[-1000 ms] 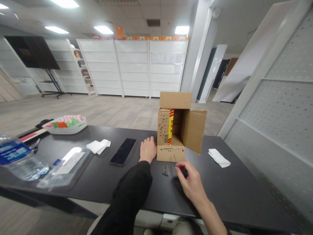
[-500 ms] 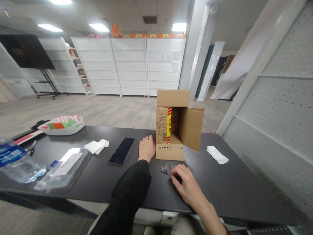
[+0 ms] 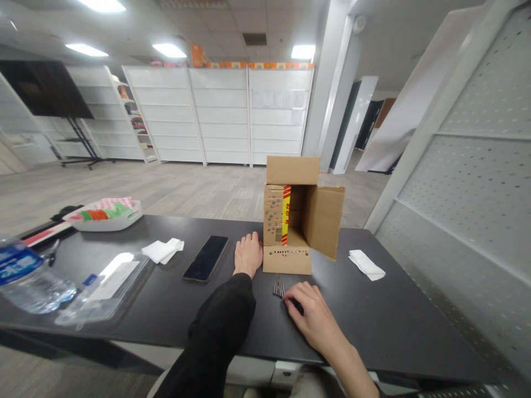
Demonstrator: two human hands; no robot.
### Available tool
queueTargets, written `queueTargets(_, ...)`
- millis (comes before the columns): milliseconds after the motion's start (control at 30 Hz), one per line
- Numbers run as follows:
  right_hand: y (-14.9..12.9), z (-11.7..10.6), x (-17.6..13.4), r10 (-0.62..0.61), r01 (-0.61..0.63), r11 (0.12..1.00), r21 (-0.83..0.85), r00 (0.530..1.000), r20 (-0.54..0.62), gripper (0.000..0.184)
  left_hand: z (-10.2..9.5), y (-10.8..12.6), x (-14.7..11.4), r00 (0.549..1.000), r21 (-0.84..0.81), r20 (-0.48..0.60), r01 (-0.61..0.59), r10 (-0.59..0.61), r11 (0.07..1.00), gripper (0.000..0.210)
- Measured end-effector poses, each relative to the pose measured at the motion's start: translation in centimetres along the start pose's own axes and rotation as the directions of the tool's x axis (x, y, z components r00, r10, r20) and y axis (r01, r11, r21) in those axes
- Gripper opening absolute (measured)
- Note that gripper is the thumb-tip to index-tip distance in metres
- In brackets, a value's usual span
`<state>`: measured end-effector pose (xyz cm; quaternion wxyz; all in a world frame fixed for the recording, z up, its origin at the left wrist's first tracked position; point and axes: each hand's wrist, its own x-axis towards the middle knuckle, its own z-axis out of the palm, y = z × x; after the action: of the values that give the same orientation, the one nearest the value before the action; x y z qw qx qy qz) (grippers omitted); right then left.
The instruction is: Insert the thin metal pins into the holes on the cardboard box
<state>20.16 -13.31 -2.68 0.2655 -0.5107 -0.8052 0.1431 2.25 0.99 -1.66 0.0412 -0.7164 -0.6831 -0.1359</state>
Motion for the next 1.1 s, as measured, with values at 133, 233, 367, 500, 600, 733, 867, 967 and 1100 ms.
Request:
queueTargets(133, 0.01, 0.04, 0.07, -0.001, 0.001, 1.000, 0.003, 1.000, -0.008, 0.013, 0.12, 0.02, 0.02, 1.000, -0.001, -0.005, 0.000, 0.000, 1.000, 0.027)
queueTargets(233, -0.10, -0.05, 0.11, -0.003, 0.003, 1.000, 0.001, 1.000, -0.012, 0.012, 0.17, 0.01, 0.07, 1.000, 0.001, -0.004, -0.003, 0.003, 1.000, 0.027)
queueTargets(367, -0.20, -0.11, 0.15, -0.008, 0.008, 1.000, -0.002, 1.000, -0.022, 0.011, 0.24, -0.08, 0.14, 1.000, 0.004, -0.014, -0.007, 0.007, 1.000, 0.028)
queueTargets(500, -0.10, 0.01, 0.17, -0.018, 0.018, 1.000, -0.009, 1.000, -0.025, 0.010, 0.24, -0.10, 0.20, 1.000, 0.001, -0.008, -0.002, 0.002, 1.000, 0.028)
queueTargets(600, -0.03, 0.08, 0.18, -0.020, 0.020, 1.000, -0.012, 1.000, -0.023, 0.010, 0.19, -0.04, 0.22, 1.000, -0.002, 0.005, 0.004, -0.004, 1.000, 0.029)
queueTargets(733, -0.04, 0.05, 0.25, -0.020, 0.020, 1.000, -0.015, 1.000, -0.021, 0.010, 0.18, -0.01, 0.21, 1.000, 0.001, 0.002, 0.003, -0.003, 1.000, 0.027)
queueTargets(867, -0.03, 0.04, 0.38, -0.014, 0.014, 1.000, -0.021, 1.000, -0.023, 0.009, 0.13, 0.01, 0.16, 1.000, 0.007, -0.006, 0.000, 0.000, 1.000, 0.027)
queueTargets(967, -0.05, 0.03, 0.43, -0.021, 0.020, 0.999, -0.029, 0.999, -0.026, 0.010, 0.00, 0.05, 0.10, 1.000, 0.012, 0.001, 0.003, -0.003, 1.000, 0.027)
queueTargets(1100, -0.19, -0.08, 0.45, -0.024, 0.023, 0.999, -0.041, 0.999, -0.031, 0.011, -0.18, 0.12, 0.02, 1.000, 0.012, 0.015, 0.012, -0.012, 1.000, 0.028)
